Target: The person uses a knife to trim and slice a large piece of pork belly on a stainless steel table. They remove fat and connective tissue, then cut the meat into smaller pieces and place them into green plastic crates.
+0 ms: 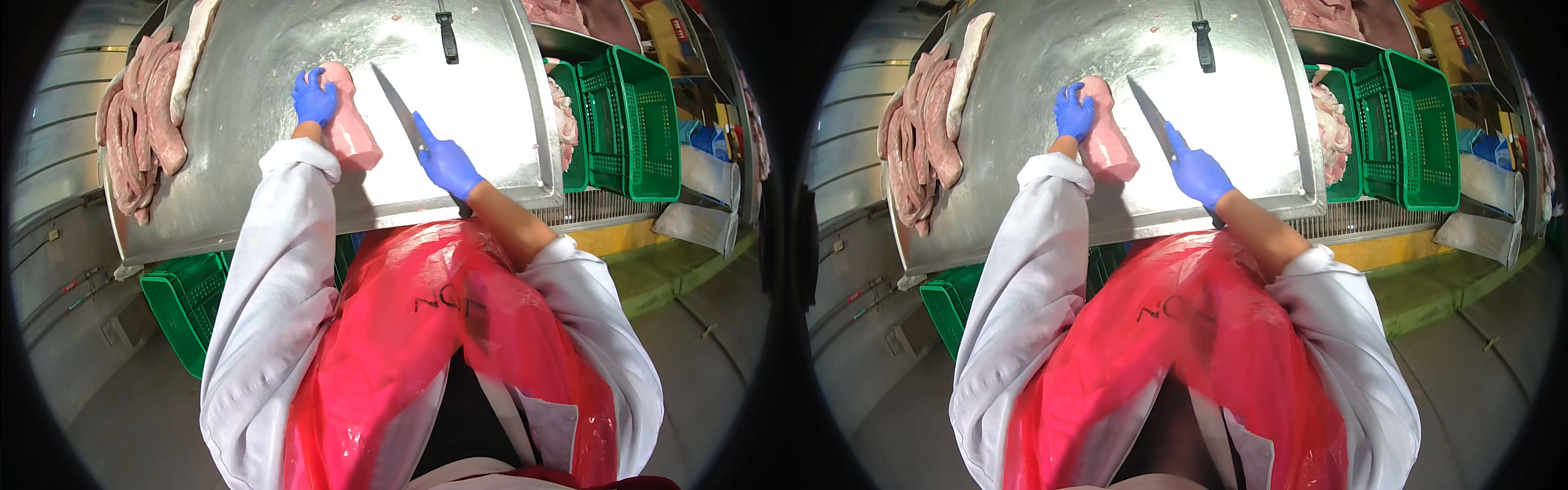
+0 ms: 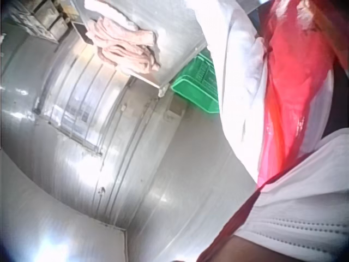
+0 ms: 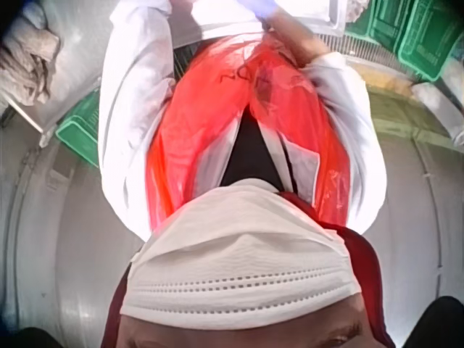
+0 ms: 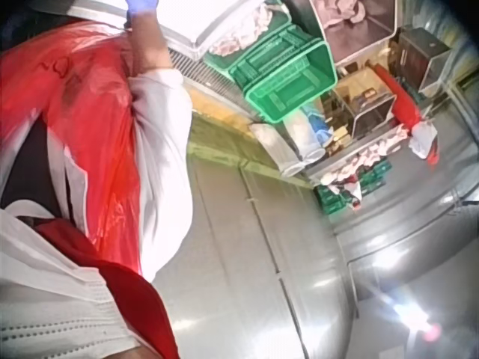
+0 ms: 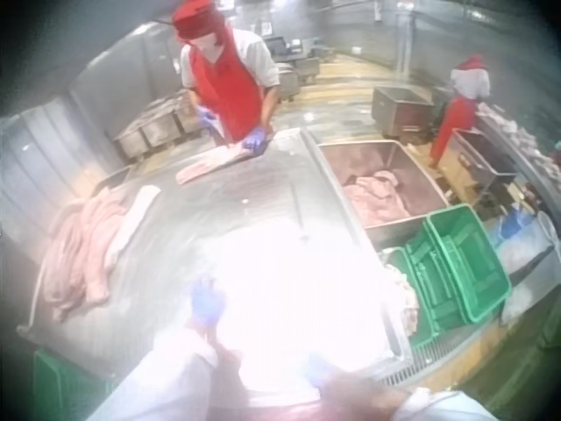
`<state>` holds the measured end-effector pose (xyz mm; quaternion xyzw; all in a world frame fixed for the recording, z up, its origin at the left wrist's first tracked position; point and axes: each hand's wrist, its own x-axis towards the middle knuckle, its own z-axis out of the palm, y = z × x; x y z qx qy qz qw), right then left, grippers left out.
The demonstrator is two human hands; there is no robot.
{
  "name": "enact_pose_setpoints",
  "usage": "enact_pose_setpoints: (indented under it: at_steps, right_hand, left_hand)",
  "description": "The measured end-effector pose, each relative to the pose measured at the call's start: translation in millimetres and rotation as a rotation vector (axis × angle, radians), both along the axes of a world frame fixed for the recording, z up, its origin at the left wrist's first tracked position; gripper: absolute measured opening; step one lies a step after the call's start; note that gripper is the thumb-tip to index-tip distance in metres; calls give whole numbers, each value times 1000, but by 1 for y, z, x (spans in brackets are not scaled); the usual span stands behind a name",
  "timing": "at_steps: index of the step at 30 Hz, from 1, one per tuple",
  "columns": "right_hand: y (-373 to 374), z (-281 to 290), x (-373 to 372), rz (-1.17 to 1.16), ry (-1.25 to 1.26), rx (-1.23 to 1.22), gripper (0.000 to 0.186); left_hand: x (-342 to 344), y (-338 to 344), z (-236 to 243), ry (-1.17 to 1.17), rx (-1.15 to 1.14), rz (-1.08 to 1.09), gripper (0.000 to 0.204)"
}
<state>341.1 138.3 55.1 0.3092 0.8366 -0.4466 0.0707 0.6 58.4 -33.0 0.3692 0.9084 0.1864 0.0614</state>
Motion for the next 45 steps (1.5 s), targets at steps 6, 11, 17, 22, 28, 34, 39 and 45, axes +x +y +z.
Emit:
enact_pose_setpoints:
  at_steps: [6,11,17,22,28,34,39,45]
  right_hand:
    - [41,91,93,-363,422,-108,68]
    - [112,107,185,-586,457,470,71]
    - [117,68,278,-929,714,-102,75]
    - [81,48,338,-1122,651,-179,73]
    - [81,40,356,-1299,723,-219,73]
    - [67,61,352,-1227,725,-205,74]
    - [19,45,369,-1332,544,49,74]
    - [48,33,348,-1248,613,-78,75]
  left_hand:
    - [84,17,73,-72,-461,93,106]
    - [61,-4,57,-256,-198,221,121]
    - [45,-56,34,-777,281,257,93]
    - [113,-22,85,-1318,610,69,79]
    - [177,269,222,-1487,682,-334,35]
    - [182,241,72,31,297,-972,33]
    - [211,103,33,157,107,-906,23]
    - [115,-16,18,102,82,-604,10]
